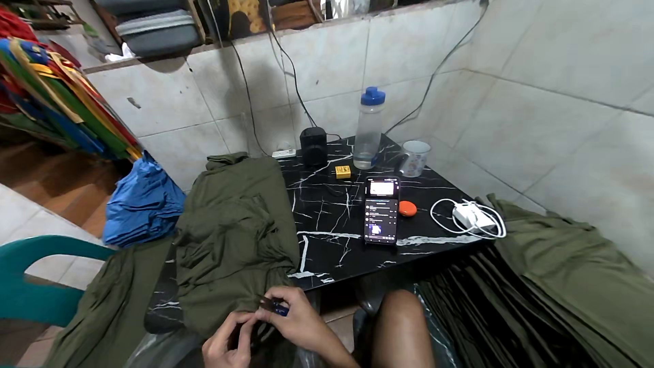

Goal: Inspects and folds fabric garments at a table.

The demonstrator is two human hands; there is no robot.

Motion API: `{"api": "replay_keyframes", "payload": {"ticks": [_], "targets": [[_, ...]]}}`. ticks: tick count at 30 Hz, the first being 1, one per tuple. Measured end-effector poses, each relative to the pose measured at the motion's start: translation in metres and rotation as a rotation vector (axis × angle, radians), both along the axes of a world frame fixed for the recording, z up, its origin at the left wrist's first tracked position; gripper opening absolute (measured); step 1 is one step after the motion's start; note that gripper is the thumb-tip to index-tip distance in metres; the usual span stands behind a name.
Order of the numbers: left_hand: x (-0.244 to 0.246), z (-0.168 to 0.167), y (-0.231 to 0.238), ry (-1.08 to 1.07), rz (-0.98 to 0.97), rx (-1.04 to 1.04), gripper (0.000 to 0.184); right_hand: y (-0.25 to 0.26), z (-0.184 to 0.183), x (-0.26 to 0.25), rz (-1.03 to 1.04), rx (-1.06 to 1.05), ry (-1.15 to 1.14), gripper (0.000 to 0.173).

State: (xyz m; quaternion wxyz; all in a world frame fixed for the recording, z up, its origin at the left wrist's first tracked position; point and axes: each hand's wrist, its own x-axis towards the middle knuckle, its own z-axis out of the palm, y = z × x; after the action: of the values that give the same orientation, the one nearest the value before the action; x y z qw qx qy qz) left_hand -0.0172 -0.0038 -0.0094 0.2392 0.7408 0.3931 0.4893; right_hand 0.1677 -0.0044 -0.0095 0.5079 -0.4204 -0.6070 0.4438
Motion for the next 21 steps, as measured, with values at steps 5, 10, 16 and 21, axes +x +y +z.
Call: {"api": "replay_keyframes", "payload": {"ticks": [5,10,16,21], "targets": [[-0.0007,-0.0006,0.0014,0.075,0.041,0.078,0.007,-0.0044,0.0072,-0.0051,-0.075,-0.05,-0.129,0.029],[-0.0012,0.0002,0.002,0.099,0.058,0.091,0.006,-0.0056,0.009,-0.0091,-0.108,-0.065,-0.111,0.022],[0.0028,0.0006,-0.0001,0.109,0.068,0.085,0.011,-0.0044,0.0063,-0.0094,-0.083,-0.088,-0.002,0.032],[0.0041,-0.0031,0.001,0.078,0.036,0.075,0.01,-0.0031,0.0053,-0.0064,-0.077,-0.087,0.079,0.02]]}}
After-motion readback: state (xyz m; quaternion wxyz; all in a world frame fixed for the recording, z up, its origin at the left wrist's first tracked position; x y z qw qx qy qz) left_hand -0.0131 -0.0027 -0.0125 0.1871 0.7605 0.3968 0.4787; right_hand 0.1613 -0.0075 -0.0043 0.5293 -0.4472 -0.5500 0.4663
